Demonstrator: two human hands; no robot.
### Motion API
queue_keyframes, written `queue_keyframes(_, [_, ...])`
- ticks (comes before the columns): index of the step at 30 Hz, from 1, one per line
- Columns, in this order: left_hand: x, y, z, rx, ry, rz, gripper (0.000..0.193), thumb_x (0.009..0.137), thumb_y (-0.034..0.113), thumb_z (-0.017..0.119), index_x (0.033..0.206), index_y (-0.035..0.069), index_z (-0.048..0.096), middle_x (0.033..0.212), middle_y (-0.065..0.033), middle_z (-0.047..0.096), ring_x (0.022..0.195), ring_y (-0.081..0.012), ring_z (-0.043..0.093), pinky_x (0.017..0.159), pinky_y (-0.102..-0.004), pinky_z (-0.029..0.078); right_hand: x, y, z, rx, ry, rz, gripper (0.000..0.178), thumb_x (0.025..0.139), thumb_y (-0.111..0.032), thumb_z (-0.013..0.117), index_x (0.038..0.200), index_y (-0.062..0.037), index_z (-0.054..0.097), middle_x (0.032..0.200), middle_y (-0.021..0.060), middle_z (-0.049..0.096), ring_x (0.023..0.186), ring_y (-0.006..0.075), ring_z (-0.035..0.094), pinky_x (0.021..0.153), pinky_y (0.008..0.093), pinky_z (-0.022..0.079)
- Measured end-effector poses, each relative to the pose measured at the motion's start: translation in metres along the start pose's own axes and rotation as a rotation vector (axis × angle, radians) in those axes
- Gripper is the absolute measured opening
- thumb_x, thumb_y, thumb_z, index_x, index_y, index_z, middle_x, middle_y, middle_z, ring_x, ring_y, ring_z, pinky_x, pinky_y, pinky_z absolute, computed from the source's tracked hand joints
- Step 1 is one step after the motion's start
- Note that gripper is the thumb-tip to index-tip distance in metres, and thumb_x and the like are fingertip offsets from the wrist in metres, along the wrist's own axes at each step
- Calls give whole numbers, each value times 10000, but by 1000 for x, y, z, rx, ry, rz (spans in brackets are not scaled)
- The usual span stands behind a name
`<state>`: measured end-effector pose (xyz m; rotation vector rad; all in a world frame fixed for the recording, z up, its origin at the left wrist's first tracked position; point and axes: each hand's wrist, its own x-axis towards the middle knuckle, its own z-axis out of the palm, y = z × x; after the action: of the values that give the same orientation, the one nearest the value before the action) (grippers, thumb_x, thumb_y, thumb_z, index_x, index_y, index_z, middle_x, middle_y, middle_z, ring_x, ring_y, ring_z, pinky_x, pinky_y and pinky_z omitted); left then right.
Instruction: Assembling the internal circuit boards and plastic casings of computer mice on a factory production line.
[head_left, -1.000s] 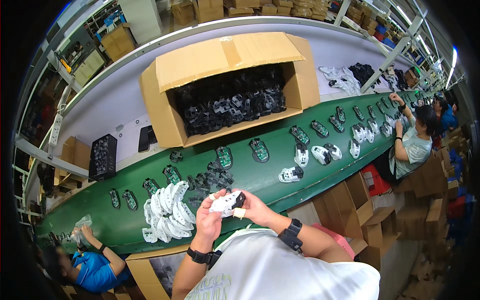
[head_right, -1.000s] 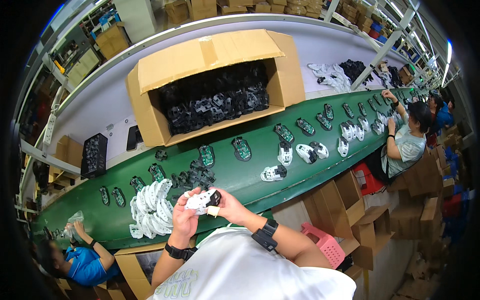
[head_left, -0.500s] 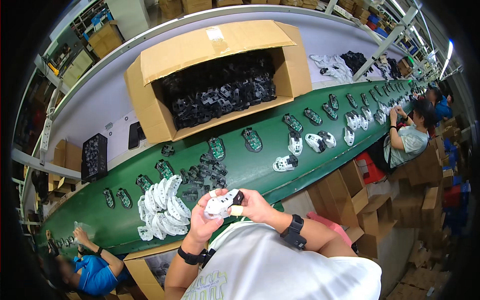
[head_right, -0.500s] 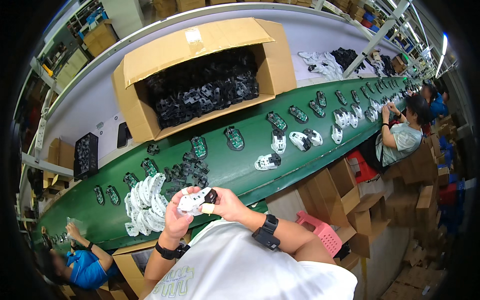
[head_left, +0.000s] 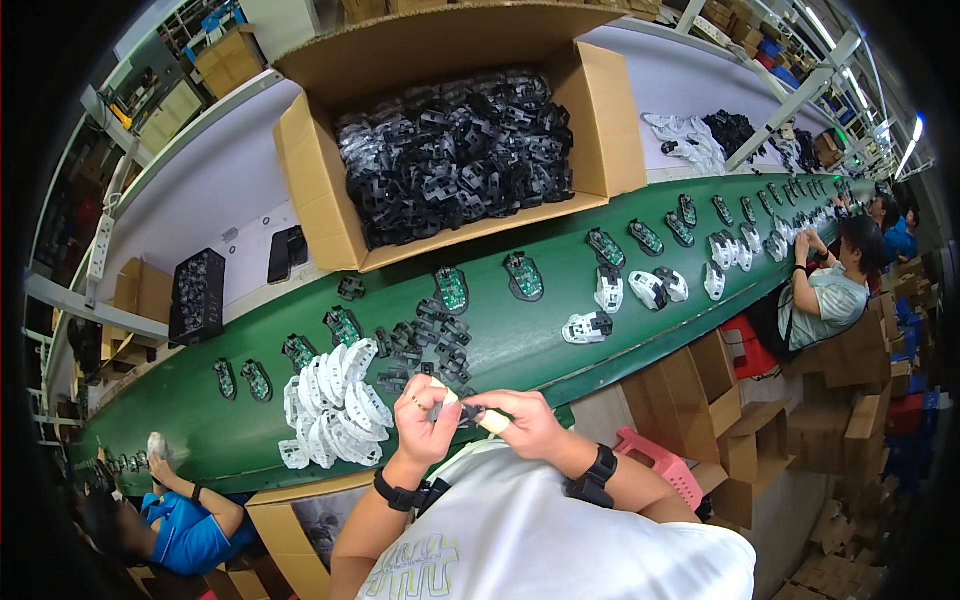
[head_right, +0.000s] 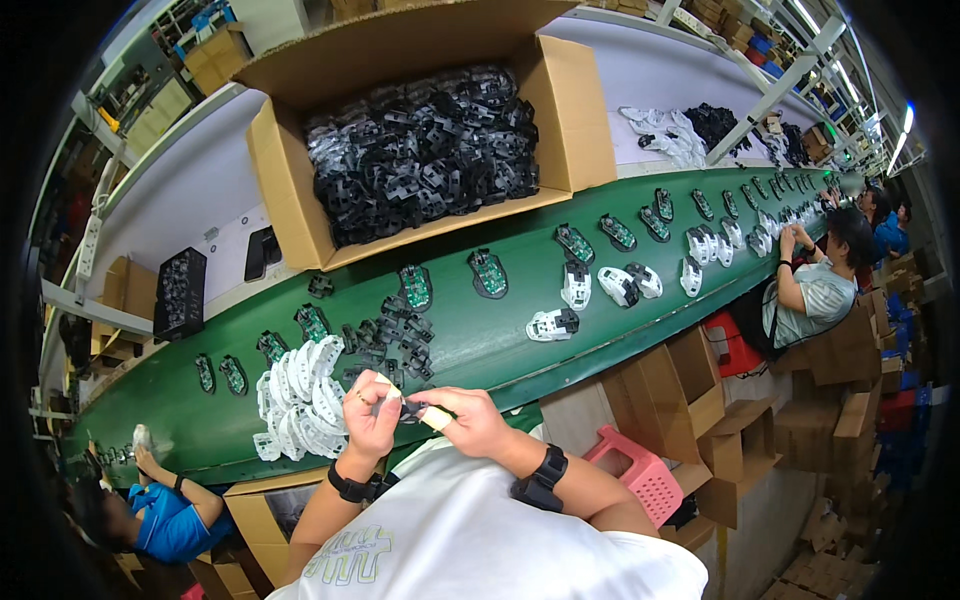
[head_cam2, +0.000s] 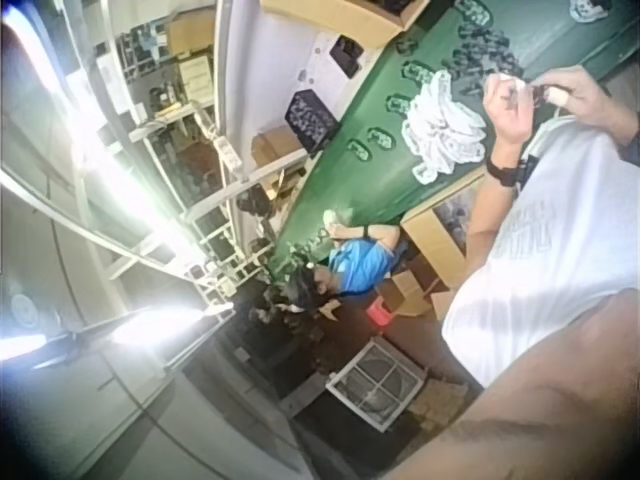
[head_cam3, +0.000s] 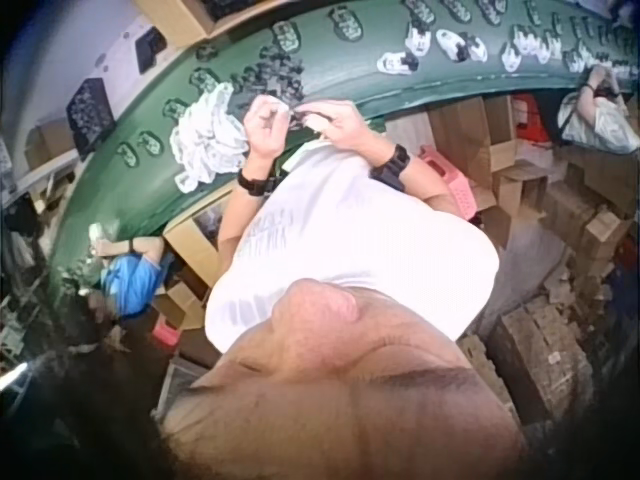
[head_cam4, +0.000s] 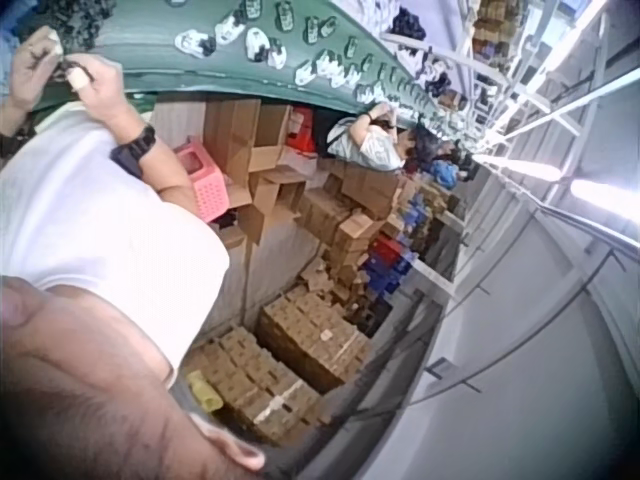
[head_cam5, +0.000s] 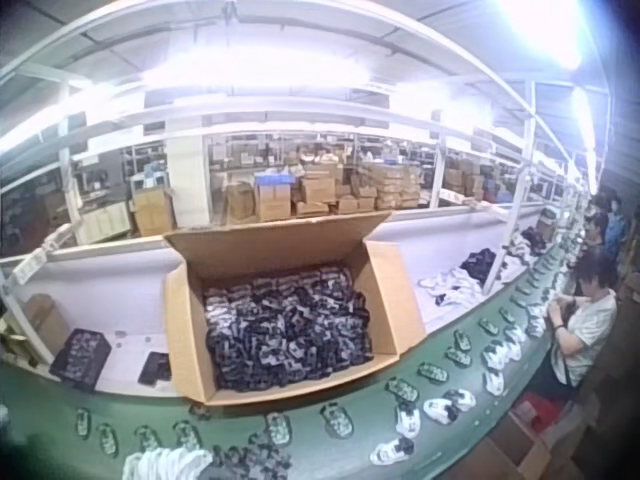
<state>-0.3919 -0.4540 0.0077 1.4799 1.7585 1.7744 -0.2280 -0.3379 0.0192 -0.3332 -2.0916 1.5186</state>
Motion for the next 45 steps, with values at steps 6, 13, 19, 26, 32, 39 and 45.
queue_keyframes(6, [-3,-31,5,251,-62,-156,381,831,268,780,1089,15,662,1011,-171,624,960,-329,578,875,-418,471,3,49,7,-3,95,181,246,903,-77,653,1129,9,695,943,151,735,823,146,688,740,299,550])
queue_keyframes(13, [-55,-57,-58,1153,-354,-392,846,672,533,838,1380,158,568,1562,-287,280,1467,-482,204,1127,-676,185,28,171,-96,-495,54,670,302,897,-119,601,1161,0,686,1077,236,710,1016,405,675,907,434,530])
queue_keyframes(19, [-115,-96,-110,1244,-400,-503,428,725,215,800,1135,141,701,1614,-190,275,1480,-403,257,1081,-610,322,54,169,-57,-721,92,287,468,828,-144,686,1266,-4,599,1345,216,569,1257,401,520,1071,463,431])
queue_keyframes(26, [-133,-117,-172,1432,-272,-547,422,711,78,737,1127,131,697,1605,-160,307,1443,-380,332,1067,-558,370,84,147,20,-669,-145,115,496,807,-150,704,1280,-33,612,1356,207,562,1236,407,528,1073,466,434])
queue_keyframes(32, [-173,-146,-266,1516,-122,-901,490,747,73,729,1228,109,645,1634,-159,251,1481,-386,277,1106,-584,342,114,145,41,-698,-285,-22,487,802,-158,701,1267,-38,617,1375,205,544,1249,396,520,1073,456,436])
queue_keyframes(39, [-100,-95,-238,1387,35,-1139,775,728,328,702,1421,34,516,1572,-279,321,1464,-434,288,1175,-574,236,226,158,75,-898,-571,-238,559,822,-129,679,1357,-52,537,1500,177,464,1360,366,464,1123,440,405])
queue_keyframes(45, [-111,-117,-179,1247,304,-867,699,816,350,730,1370,-12,504,1261,-238,576,1120,-420,588,926,-474,497,283,181,155,-851,-718,-43,637,881,-108,604,1492,-161,429,1593,130,367,1387,351,447,1128,432,405])
